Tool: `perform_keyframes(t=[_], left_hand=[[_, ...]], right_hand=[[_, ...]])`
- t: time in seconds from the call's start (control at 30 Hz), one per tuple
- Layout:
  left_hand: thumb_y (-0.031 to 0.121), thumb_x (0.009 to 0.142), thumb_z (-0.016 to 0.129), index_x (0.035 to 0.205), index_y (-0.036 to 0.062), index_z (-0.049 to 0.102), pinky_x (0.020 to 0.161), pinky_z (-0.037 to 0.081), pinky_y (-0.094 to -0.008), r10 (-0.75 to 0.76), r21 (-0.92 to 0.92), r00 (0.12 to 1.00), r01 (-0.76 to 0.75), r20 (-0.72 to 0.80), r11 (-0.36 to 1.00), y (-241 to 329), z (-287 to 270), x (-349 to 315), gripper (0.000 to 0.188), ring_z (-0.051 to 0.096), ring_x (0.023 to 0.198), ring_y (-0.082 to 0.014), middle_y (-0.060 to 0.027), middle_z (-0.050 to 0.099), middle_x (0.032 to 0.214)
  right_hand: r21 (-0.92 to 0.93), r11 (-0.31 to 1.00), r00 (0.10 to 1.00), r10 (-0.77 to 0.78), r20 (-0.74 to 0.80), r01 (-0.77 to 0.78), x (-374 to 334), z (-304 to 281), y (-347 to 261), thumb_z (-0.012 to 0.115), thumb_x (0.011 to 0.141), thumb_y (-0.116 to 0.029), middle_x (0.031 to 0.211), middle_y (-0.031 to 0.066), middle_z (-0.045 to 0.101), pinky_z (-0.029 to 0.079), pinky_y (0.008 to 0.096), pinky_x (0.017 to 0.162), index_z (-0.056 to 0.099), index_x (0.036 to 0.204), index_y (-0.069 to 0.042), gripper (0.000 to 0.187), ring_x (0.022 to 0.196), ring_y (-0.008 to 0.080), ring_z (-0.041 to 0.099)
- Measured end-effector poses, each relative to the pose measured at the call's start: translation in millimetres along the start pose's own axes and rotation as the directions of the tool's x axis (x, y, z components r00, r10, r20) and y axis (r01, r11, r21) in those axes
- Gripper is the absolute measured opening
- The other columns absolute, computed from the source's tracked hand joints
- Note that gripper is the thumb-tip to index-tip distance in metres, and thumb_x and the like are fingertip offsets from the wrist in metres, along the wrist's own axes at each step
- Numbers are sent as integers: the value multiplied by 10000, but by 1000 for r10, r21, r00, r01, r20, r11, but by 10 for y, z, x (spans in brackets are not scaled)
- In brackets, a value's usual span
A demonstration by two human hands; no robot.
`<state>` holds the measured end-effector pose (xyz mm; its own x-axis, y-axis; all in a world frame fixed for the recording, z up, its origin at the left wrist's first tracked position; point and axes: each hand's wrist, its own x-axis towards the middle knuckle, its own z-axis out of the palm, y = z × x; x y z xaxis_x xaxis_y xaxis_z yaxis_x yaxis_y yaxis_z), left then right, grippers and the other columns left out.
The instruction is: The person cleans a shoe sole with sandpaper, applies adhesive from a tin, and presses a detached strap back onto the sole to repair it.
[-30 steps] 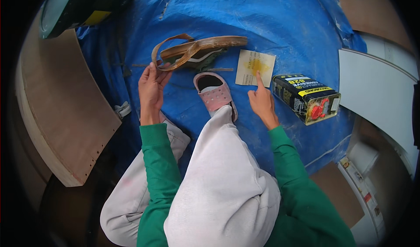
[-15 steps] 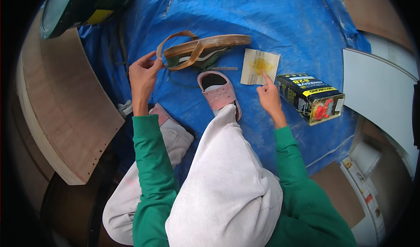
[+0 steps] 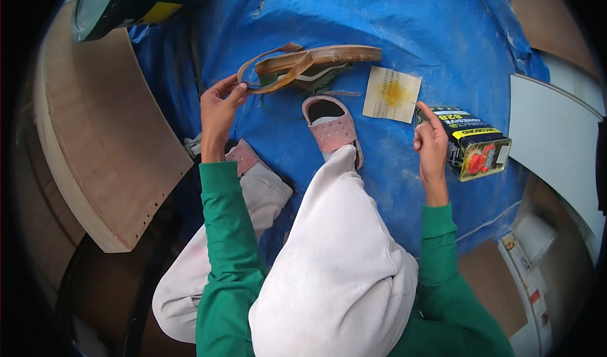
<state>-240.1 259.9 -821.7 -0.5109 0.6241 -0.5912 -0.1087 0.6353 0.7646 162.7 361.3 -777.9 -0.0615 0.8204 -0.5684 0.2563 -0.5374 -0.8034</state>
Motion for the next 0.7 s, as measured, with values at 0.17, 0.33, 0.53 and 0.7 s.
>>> perform_keyframes(t=[0.17, 0.33, 0.53, 0.7], left_hand=[[161, 923, 731, 1282, -17, 646, 899, 543, -299, 14, -32, 1000, -14, 2, 999, -34, 47, -96, 409, 705, 994, -172, -88, 732, 1090], [128, 926, 723, 1297, -21, 633, 879, 558, -289, 10, -31, 999, -12, -43, 999, -84, 102, -124, 409, 705, 990, -169, -93, 726, 1095], [86, 922, 720, 1303, -32, 618, 878, 582, -300, 39, -73, 999, -41, -29, 997, -63, 104, -120, 412, 711, 990, -188, -116, 719, 1114], [40, 926, 701, 1310, -49, 584, 891, 590, -306, 81, -165, 997, -82, -18, 983, -108, 80, -140, 411, 707, 1021, -195, -141, 716, 1148]], right_hand=[[18, 989, 988, -144, -57, 145, -392, -82, -434, 472, 959, -10, 750, -43, 446, 326, 179, 551, 549, 1405, 12, 453, 648, 23, 402], [-71, 957, 946, -288, -146, 281, -596, -217, -564, 482, 987, -50, 751, -49, 424, 322, 180, 558, 583, 1359, 19, 391, 654, 22, 391], [-11, 970, 958, -242, -154, 243, -592, -196, -574, 469, 995, -72, 754, -45, 447, 323, 188, 564, 591, 1348, 20, 385, 654, 31, 391], [291, 957, 999, -2, -40, 13, -403, -60, -385, 456, 986, -169, 802, -17, 468, 330, 207, 571, 539, 1402, 6, 460, 655, 59, 405]])
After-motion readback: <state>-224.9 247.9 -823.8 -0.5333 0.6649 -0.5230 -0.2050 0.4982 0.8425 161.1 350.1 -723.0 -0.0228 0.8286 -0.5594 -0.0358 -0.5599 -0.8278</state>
